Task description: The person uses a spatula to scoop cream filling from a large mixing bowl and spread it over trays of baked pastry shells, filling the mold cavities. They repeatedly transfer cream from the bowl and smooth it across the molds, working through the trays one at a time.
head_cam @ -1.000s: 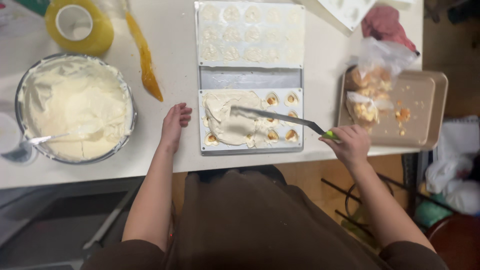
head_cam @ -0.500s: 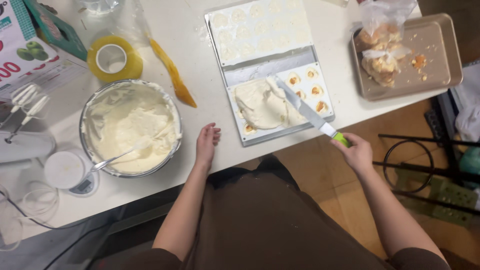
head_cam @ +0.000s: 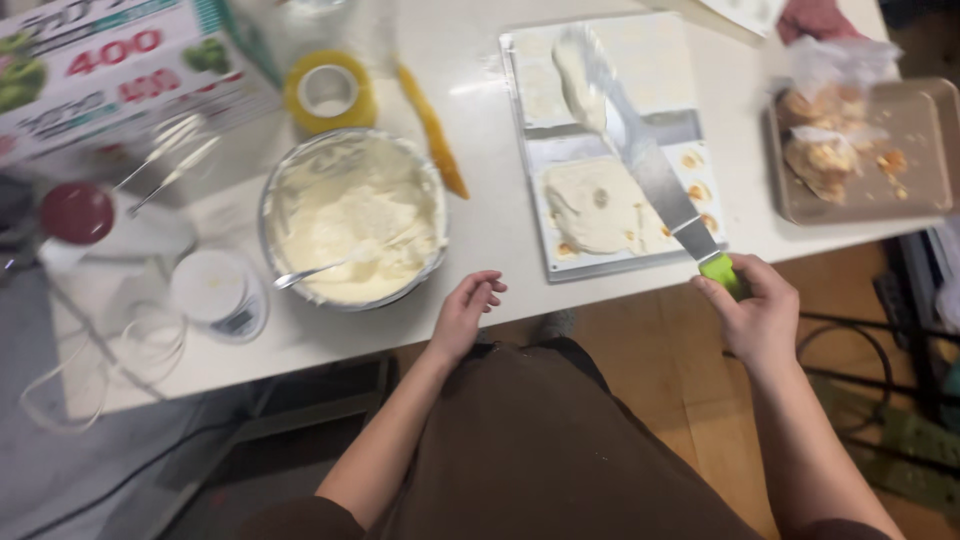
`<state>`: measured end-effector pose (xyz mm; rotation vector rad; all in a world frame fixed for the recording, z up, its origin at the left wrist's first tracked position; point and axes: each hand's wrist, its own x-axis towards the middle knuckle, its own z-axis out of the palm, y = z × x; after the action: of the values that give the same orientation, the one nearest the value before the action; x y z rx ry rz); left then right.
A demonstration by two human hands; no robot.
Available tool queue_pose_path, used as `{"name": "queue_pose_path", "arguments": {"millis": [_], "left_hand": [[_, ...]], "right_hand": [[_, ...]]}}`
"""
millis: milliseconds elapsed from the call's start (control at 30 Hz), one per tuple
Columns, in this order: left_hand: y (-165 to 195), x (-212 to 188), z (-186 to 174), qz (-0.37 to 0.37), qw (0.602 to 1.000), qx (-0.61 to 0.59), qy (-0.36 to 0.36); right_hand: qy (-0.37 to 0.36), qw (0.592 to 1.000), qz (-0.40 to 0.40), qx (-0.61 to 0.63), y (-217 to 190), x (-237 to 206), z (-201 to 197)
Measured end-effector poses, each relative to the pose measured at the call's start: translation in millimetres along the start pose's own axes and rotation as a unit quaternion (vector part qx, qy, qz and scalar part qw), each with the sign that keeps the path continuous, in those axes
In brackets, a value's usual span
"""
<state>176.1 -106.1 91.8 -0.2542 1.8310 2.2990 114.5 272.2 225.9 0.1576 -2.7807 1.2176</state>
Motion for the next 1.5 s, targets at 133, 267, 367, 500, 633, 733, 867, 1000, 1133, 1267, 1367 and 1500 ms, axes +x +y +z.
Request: {"name": "queue_pose_path", "arguments": {"millis": [133,267,367,500,633,733,867,1000,1133,1267,1367,1500], "left_hand": [[6.8,-34.9,-9.3,0.001,1.0,-0.023,0.021],[4.1,-63.5,-19.4,0.006,0.999,-0.033,0.043],[1.7,-74.3,-23.2,0.013,0.997,-0.049,0.05],[1.6,-79.7,-27.0,0.022,0.997,-0.053,0.06],[-0.6,-75.1,-26.0,0.013,0.997,-0.058,0.048],[-6.5,-57.1,-20.1,0.001,0.998,-0.059,0.024],[-18.6,-31.4,-4.3,-0.038,0.998,-0.039,-0.023],[-27.6,-11.0,11.1,-0.074,0.995,-0.011,-0.065],[-31.9,3.7,21.4,-0.094,0.991,0.018,-0.093],[-35.2,11.5,26.9,-0.109,0.988,0.043,-0.098],[-36.2,11.3,26.0,-0.127,0.987,0.045,-0.092],[-35.2,8.3,21.8,-0.115,0.987,0.068,-0.085]], "right_hand": [[-0.105,0.992,-0.031,0.059,-52.5,19.9,66.4],[-0.188,0.978,-0.077,-0.054,-85.6,10.0,159.1],[-0.194,0.973,-0.068,-0.1,-91.2,-0.7,183.0],[-0.191,0.973,-0.069,-0.113,-83.8,-13.8,183.3],[-0.171,0.979,-0.108,-0.015,-62.6,-16.5,181.0],[-0.187,0.964,0.142,0.127,-31.7,-24.5,167.8],[-0.088,0.952,0.252,0.148,19.6,-44.2,128.9],[-0.043,0.964,0.258,0.053,53.7,-77.6,105.1],[-0.105,0.965,0.237,0.047,63.4,-99.7,126.0],[-0.182,0.914,0.271,0.241,60.0,-99.8,169.7],[-0.212,0.827,0.38,0.356,57.7,-90.3,179.5],[-0.251,0.728,0.43,0.471,64.7,-79.0,171.0]]}}
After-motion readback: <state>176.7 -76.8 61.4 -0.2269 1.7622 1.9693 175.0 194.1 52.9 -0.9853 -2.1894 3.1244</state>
